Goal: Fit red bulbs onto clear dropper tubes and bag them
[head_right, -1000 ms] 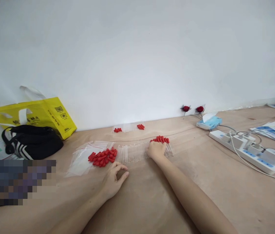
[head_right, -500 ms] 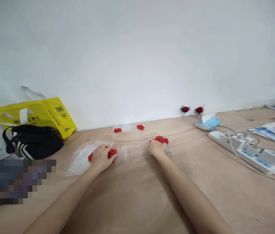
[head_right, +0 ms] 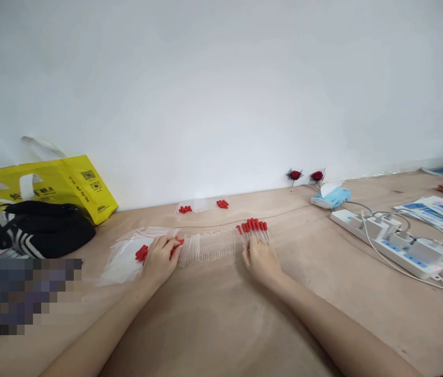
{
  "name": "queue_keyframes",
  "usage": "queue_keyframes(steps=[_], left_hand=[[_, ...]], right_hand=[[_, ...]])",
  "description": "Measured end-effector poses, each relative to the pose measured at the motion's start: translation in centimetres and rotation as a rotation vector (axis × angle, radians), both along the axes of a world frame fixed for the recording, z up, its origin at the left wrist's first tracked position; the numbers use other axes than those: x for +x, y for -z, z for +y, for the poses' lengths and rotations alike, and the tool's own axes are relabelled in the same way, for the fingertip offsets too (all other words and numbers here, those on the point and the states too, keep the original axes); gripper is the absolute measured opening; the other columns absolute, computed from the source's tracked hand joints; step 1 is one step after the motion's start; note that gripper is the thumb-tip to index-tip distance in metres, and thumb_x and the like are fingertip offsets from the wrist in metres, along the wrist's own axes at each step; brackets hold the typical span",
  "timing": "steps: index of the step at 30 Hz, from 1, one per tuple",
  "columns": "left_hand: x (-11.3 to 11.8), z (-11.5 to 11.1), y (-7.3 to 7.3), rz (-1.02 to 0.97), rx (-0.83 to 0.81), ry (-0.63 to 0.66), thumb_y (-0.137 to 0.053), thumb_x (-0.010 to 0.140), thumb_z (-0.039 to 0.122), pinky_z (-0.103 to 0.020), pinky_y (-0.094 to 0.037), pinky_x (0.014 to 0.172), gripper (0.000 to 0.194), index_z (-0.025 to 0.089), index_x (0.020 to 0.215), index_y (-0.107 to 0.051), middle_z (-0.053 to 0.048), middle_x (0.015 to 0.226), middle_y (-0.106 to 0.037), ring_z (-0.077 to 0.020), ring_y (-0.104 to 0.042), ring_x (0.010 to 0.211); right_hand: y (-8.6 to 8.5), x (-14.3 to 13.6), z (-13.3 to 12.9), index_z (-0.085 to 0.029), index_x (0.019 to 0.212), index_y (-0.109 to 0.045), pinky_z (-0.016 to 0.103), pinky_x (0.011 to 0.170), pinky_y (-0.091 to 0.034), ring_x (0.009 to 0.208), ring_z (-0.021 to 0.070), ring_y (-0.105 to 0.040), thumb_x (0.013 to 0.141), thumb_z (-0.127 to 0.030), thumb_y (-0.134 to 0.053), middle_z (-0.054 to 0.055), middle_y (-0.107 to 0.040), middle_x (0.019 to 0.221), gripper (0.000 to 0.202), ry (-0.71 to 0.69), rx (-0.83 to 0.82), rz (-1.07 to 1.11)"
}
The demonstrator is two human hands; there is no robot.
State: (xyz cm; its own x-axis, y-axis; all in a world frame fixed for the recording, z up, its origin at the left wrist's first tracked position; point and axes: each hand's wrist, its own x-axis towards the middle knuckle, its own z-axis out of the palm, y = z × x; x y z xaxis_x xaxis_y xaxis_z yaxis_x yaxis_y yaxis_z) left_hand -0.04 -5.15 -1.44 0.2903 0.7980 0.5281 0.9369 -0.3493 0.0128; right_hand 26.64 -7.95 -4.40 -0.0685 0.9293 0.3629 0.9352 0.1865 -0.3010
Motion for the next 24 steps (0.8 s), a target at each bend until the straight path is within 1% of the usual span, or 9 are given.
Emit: queue_keyframes(steps=[3,6,8,11,15,17,19,21,24], left_hand=[[0.3,-2.2,0.5,-0.272,0.010,0.211,-0.042,0.083,0.021,-0.032,-0.042,0.078,0.016,0.018,0.081,-0.058,-0.006,0.085,-0.057,-0.0198,-0.053,0.084],[0.9,-4.4,1.4,-0.398,-0.212,0.434,-0.042,0.083,0.020,-0.028,-0.046,0.072,0.015,0.019,0.083,-0.057,-0.004,0.084,-0.058,-0.0164,-0.056,0.080],[1.2,-5.3,1.9,-0.406,-0.349,0.502,-0.044,0.082,0.018,-0.027,-0.046,0.070,0.014,0.019,0.082,-0.058,-0.004,0.085,-0.059,-0.0155,-0.057,0.079],[1.4,-5.9,2.1,-0.433,-0.434,0.496,-0.046,0.078,0.014,-0.027,-0.047,0.069,0.014,0.018,0.085,-0.058,-0.004,0.085,-0.059,-0.0149,-0.057,0.077],[1.5,-5.8,1.8,-0.426,-0.492,0.492,-0.057,0.069,0.017,-0.028,-0.048,0.073,0.035,0.017,0.104,-0.056,-0.006,0.097,-0.057,-0.0165,-0.057,0.082],[1.8,-5.7,1.7,-0.387,-0.500,0.476,-0.062,0.067,0.023,-0.030,-0.047,0.077,0.035,0.018,0.101,-0.061,-0.007,0.102,-0.056,-0.0193,-0.056,0.089],[2.2,-5.6,1.9,-0.372,-0.493,0.437,-0.060,0.070,0.026,-0.030,-0.046,0.078,0.024,0.018,0.092,-0.066,-0.007,0.098,-0.058,-0.0202,-0.057,0.089],[2.7,-5.6,2.1,-0.398,-0.484,0.399,-0.055,0.074,0.024,-0.030,-0.045,0.076,0.017,0.019,0.084,-0.068,-0.006,0.092,-0.060,-0.0189,-0.058,0.085],[3.1,-5.5,2.5,-0.488,-0.466,0.377,-0.050,0.078,0.023,-0.028,-0.044,0.073,0.016,0.018,0.082,-0.065,-0.004,0.086,-0.062,-0.0173,-0.058,0.081]], right_hand=[[0.8,0.4,-0.2,-0.017,0.079,-0.049,0.031,0.062,-0.040,0.068,0.0201,-0.055,0.083,-0.022,-0.036,0.008,-0.059,0.073,0.014,-0.162,0.085,0.105],[1.4,0.4,-0.3,-0.016,0.094,-0.051,0.032,0.069,-0.042,0.077,0.0199,-0.055,0.084,-0.019,-0.036,0.009,-0.059,0.083,0.018,-0.261,0.155,0.184],[1.6,0.2,-0.5,-0.016,0.104,-0.050,0.032,0.070,-0.043,0.080,0.0197,-0.055,0.084,-0.016,-0.035,0.010,-0.059,0.086,0.025,-0.306,0.175,0.203],[1.9,-0.3,-0.9,-0.017,0.104,-0.053,0.031,0.069,-0.044,0.078,0.0184,-0.054,0.083,-0.012,-0.033,0.008,-0.057,0.083,0.029,-0.389,0.160,0.219],[2.1,-1.1,-1.6,-0.017,0.092,-0.054,0.029,0.068,-0.045,0.077,0.0167,-0.054,0.083,-0.010,-0.032,0.008,-0.055,0.084,0.024,-0.449,0.119,0.296],[2.2,-1.5,-1.9,-0.017,0.089,-0.052,0.029,0.067,-0.044,0.075,0.0165,-0.054,0.084,-0.011,-0.032,0.007,-0.056,0.083,0.021,-0.462,0.090,0.321],[2.2,-1.9,-2.2,-0.017,0.090,-0.051,0.029,0.067,-0.044,0.076,0.0169,-0.054,0.085,-0.012,-0.032,0.007,-0.057,0.082,0.020,-0.482,0.067,0.313],[2.1,-2.2,-2.5,-0.018,0.097,-0.051,0.030,0.068,-0.043,0.078,0.0176,-0.054,0.085,-0.014,-0.032,0.008,-0.058,0.086,0.023,-0.494,0.069,0.277],[1.9,-2.4,-2.8,-0.020,0.107,-0.052,0.030,0.068,-0.041,0.075,0.0173,-0.054,0.087,-0.019,-0.034,0.007,-0.059,0.083,0.028,-0.468,0.093,0.231]])
